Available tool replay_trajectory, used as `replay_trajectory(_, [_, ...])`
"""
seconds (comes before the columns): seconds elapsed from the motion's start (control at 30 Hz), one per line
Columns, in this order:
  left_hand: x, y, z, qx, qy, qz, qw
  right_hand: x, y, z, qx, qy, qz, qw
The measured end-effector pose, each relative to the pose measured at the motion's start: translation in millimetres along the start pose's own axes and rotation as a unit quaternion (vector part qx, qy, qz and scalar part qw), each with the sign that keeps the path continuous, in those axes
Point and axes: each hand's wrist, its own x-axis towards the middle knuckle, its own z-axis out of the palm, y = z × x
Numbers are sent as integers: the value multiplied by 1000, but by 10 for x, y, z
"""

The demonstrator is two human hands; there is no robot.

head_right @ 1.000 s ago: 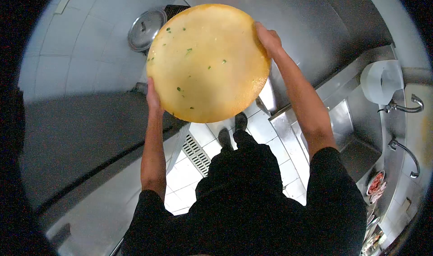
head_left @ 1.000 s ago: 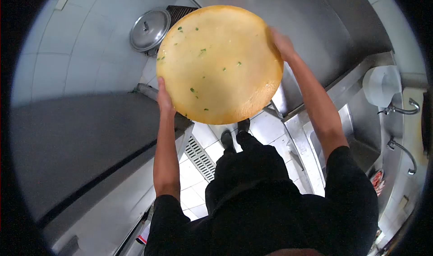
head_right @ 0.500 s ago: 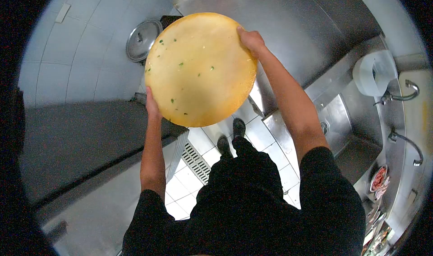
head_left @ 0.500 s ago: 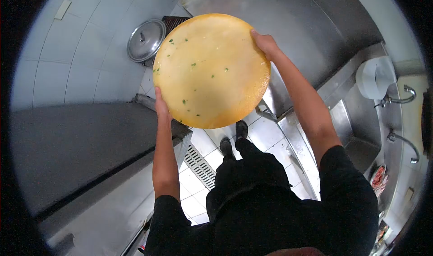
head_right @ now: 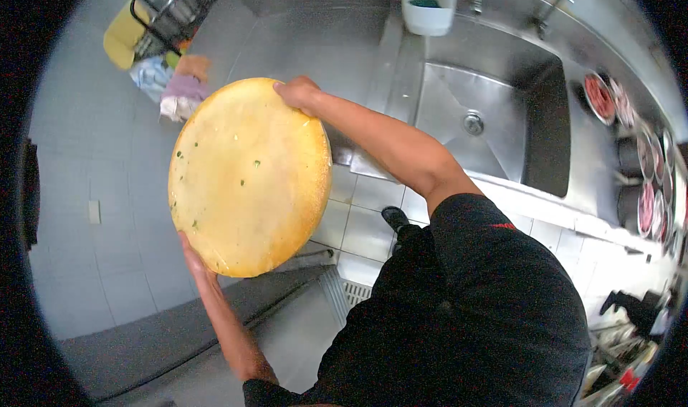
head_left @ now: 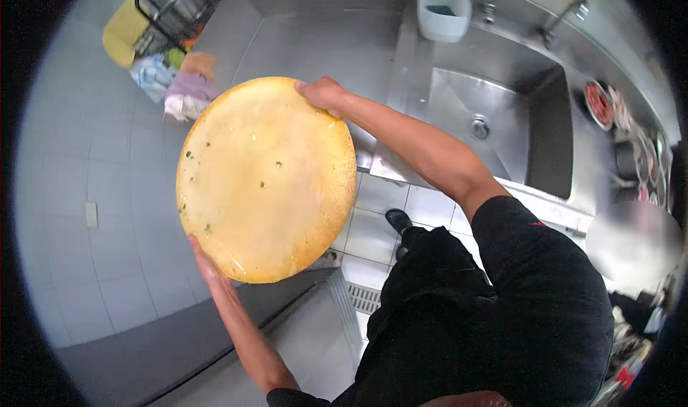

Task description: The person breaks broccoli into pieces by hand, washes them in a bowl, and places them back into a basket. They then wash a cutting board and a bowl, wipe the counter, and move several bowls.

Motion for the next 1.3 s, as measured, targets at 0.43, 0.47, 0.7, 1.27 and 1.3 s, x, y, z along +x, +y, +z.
replay_trajectory(0.43, [-804, 313, 1495, 97, -278, -133, 946, -2067, 693, -2207, 153, 101, 62, 981])
replay_trajectory(0.47, [-1015, 222, 1811, 70, -262, -120, 955, -2320, 731, -2393, 123, 141, 81, 979])
replay_trajectory(0.7, [-1208, -414, 3141, 152, -352, -167, 908, -2343, 2209, -3862, 160, 156, 170, 960])
replay_trajectory(1.27, [-1089, -2135, 5440, 356, -240, -22, 903, -1495, 1726, -4941, -151, 515, -95, 838])
replay_trajectory(1.3, [-1095, -2134, 5560, 379, -242, 20, 893, -1399, 1532, -5013, -172, 565, -200, 782])
